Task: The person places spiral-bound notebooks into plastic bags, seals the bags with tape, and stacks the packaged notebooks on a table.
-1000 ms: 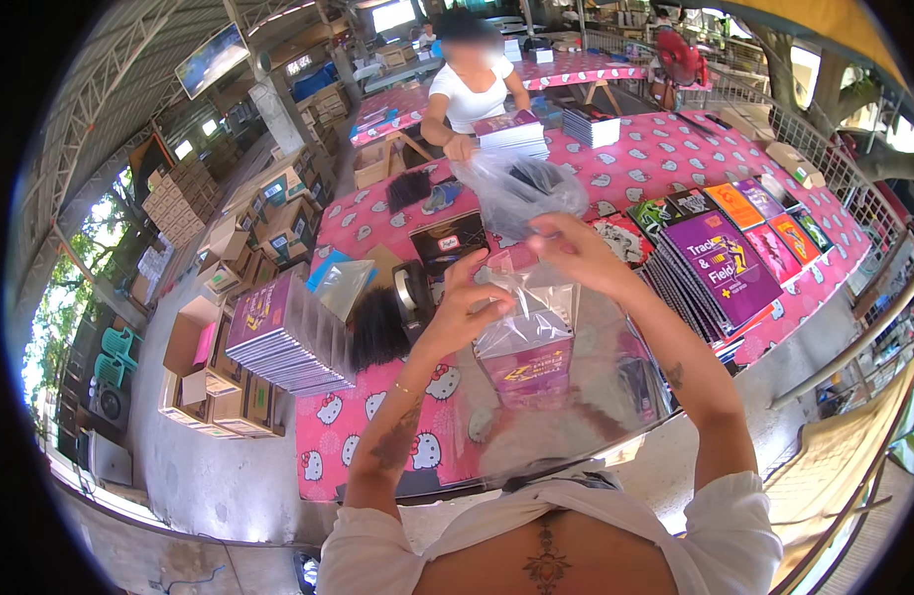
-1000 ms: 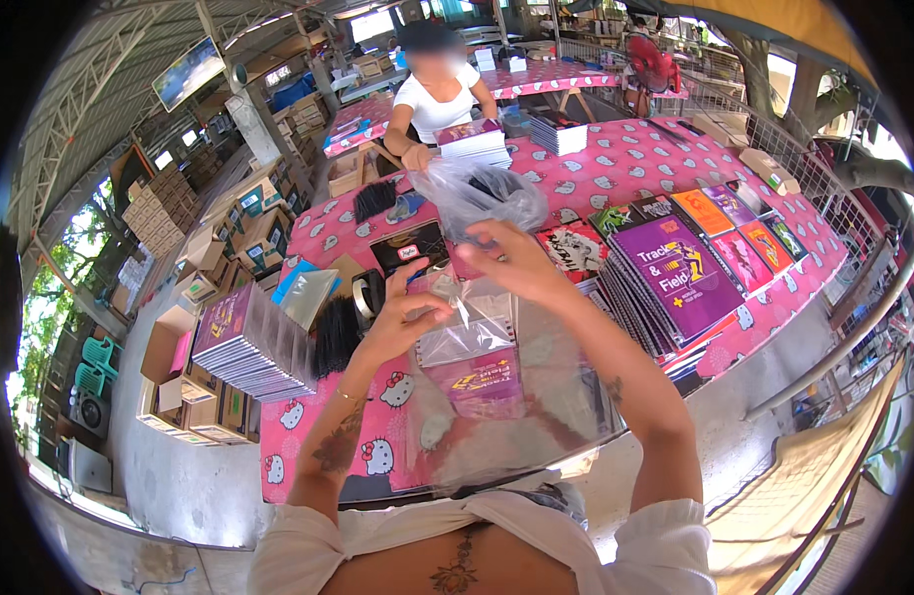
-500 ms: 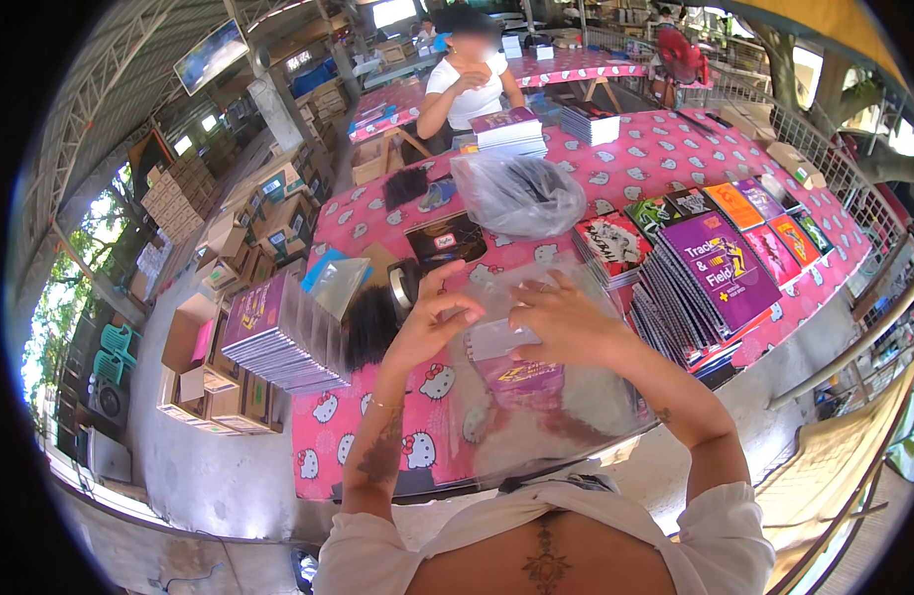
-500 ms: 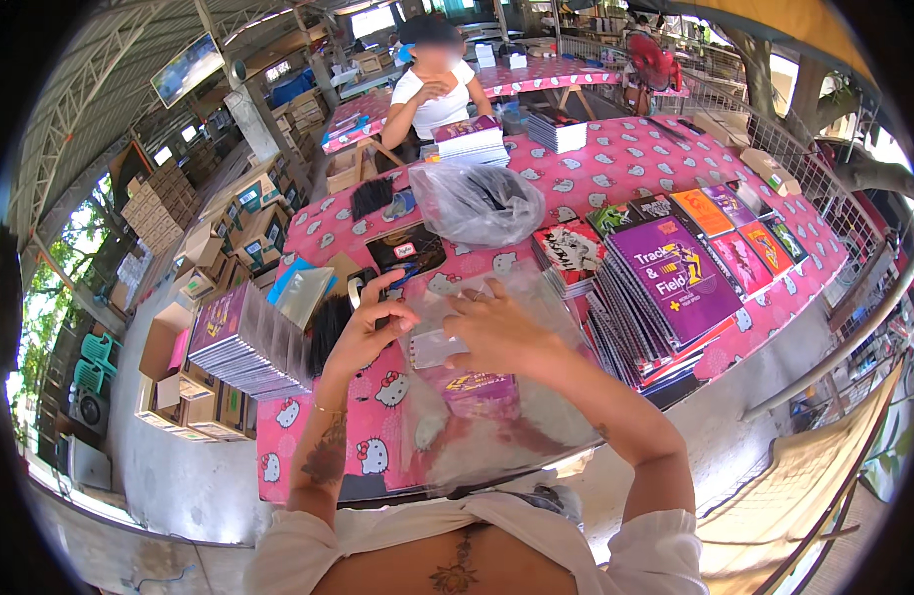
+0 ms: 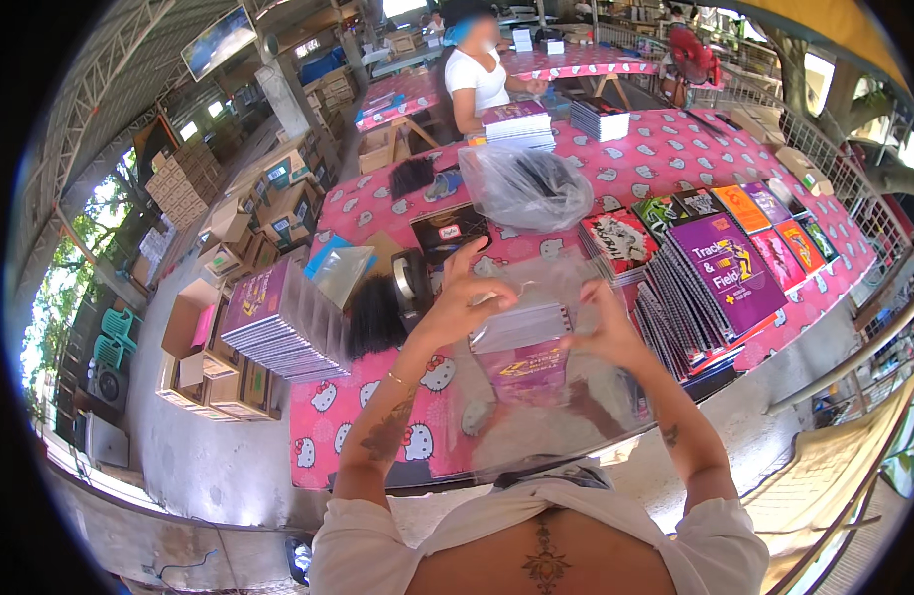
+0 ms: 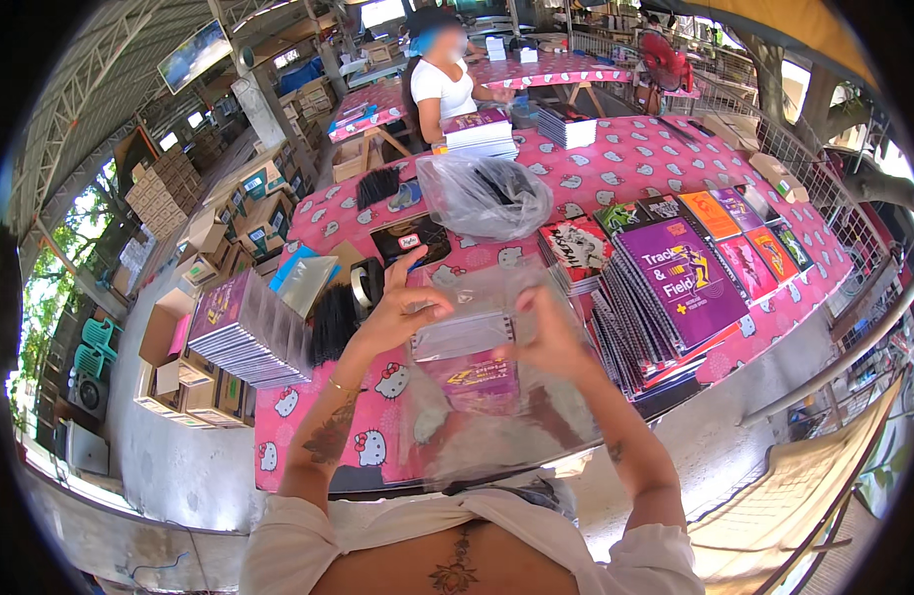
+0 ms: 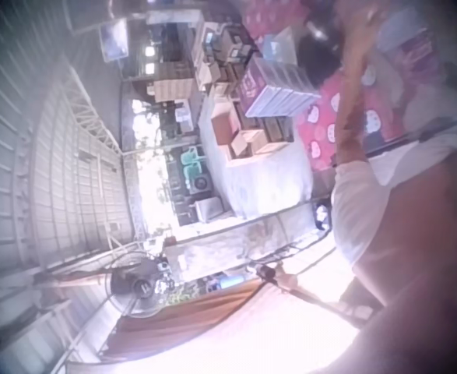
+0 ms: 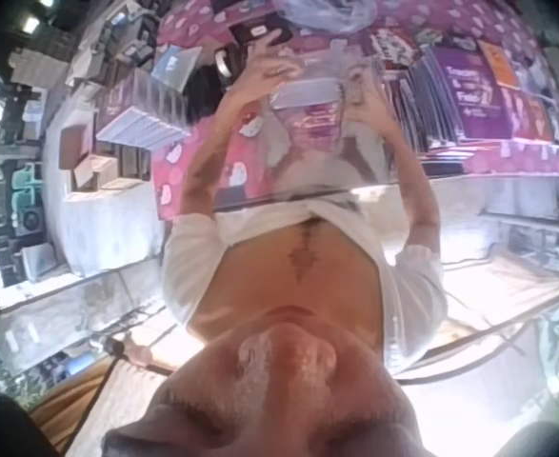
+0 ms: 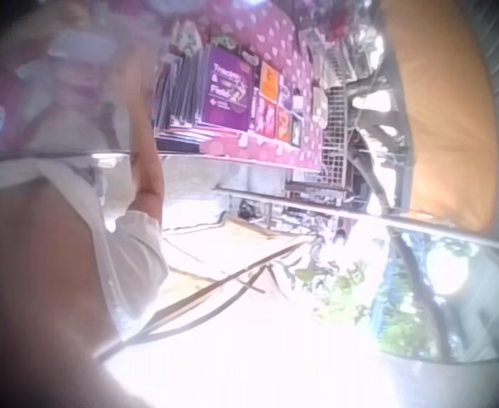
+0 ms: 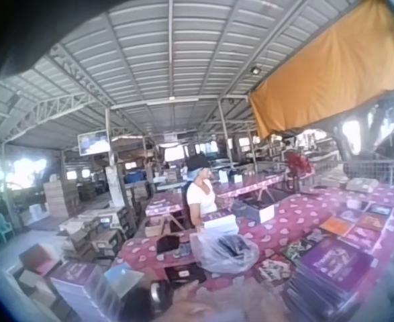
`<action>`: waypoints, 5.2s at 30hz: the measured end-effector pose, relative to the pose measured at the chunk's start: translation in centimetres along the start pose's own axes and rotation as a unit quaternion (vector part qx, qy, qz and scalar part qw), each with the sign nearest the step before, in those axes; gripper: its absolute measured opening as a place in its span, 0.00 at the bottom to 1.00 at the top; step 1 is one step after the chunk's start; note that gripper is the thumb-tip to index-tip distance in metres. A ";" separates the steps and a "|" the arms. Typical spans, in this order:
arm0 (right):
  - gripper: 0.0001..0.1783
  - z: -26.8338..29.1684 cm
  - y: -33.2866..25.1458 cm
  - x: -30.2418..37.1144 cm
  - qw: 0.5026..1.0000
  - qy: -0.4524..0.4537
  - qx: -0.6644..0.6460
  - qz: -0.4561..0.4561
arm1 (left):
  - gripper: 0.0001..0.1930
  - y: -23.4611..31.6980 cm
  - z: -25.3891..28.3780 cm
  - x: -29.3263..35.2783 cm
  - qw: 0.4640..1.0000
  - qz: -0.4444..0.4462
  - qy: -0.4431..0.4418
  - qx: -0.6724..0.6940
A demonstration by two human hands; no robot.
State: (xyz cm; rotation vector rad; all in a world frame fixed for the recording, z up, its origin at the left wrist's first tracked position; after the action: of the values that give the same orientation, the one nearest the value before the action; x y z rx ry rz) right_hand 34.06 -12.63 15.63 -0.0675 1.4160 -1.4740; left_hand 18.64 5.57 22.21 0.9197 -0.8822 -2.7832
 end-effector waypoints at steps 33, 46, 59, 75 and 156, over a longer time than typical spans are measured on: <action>0.28 -7.1 4.1 -7.9 0.959 -0.207 -0.071 -0.178 | 0.12 5.4 1.1 0.7 0.987 -0.055 -0.014 -0.152; 0.51 -7.8 5.7 -5.6 0.861 -0.409 -0.257 -0.160 | 0.20 -7.5 -4.2 5.2 0.897 0.275 -0.099 0.331; 0.54 -5.3 -2.1 -0.9 0.987 -0.141 0.073 0.030 | 0.20 0.5 -1.8 7.3 0.996 -0.041 0.049 -0.062; 0.37 -7.3 4.2 -5.5 0.960 -0.271 0.000 -0.069 | 0.34 -8.1 -3.0 3.4 0.928 0.286 -0.227 0.072; 0.31 13.6 -12.2 -7.1 0.936 0.112 0.334 0.009 | 0.44 -15.6 37.8 22.7 0.653 0.238 0.718 -0.040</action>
State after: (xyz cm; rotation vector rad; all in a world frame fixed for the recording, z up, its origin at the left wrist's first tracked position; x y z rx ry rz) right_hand 38.72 -20.24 33.07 0.5529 1.0101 -1.9205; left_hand -19.87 31.85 26.54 1.9132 -0.4774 -0.9346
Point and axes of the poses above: each hand's wrist, its own x-axis away from the middle knuckle, its own z-axis out of the back of the hand, y = z × x, the point moved 6 cm from there along -x, towards the middle knuckle, and after that the axes turned 5 degrees about y, right-handed, at the moved point
